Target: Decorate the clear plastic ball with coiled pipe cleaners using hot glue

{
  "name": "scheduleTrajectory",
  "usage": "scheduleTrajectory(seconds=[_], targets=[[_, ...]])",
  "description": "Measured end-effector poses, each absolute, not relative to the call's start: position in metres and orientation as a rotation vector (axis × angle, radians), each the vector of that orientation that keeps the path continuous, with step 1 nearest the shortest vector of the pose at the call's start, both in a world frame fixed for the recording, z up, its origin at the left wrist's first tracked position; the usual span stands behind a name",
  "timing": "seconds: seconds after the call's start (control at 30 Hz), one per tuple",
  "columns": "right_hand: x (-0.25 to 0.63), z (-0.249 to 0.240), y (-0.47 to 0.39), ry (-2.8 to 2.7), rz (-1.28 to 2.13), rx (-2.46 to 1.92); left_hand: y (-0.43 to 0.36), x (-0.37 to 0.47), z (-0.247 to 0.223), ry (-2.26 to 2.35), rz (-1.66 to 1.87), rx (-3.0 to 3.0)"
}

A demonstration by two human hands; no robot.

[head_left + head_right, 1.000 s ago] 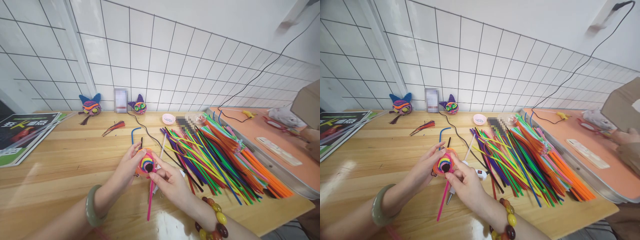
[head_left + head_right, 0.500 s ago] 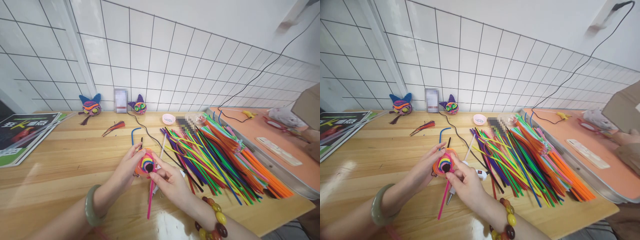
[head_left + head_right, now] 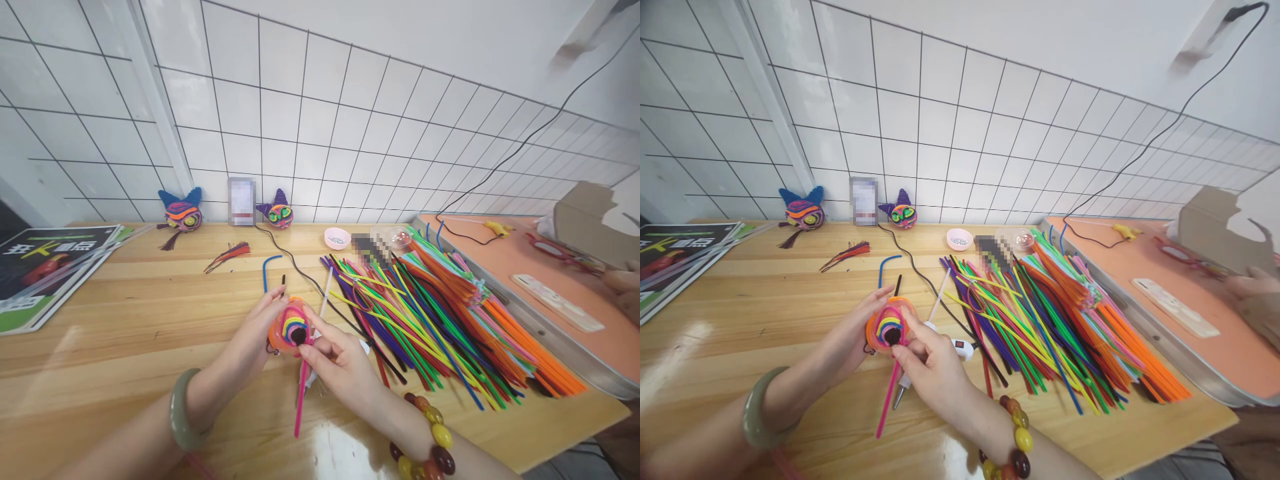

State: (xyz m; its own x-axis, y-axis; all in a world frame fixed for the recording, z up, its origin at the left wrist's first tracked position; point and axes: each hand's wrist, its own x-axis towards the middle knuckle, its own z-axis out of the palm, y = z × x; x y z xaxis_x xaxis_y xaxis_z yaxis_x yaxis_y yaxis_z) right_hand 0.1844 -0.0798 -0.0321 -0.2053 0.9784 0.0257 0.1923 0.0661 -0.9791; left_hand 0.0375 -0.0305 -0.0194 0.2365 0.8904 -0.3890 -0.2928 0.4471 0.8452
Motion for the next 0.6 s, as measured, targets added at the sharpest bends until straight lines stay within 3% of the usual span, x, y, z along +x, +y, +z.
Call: scheduleTrajectory(seconds=[0.6], targets=[[0.187,-0.036,-0.079,-1.576,1.172,-1.206,-0.027,0.038,-0.007,1.002,0.893,0.642]])
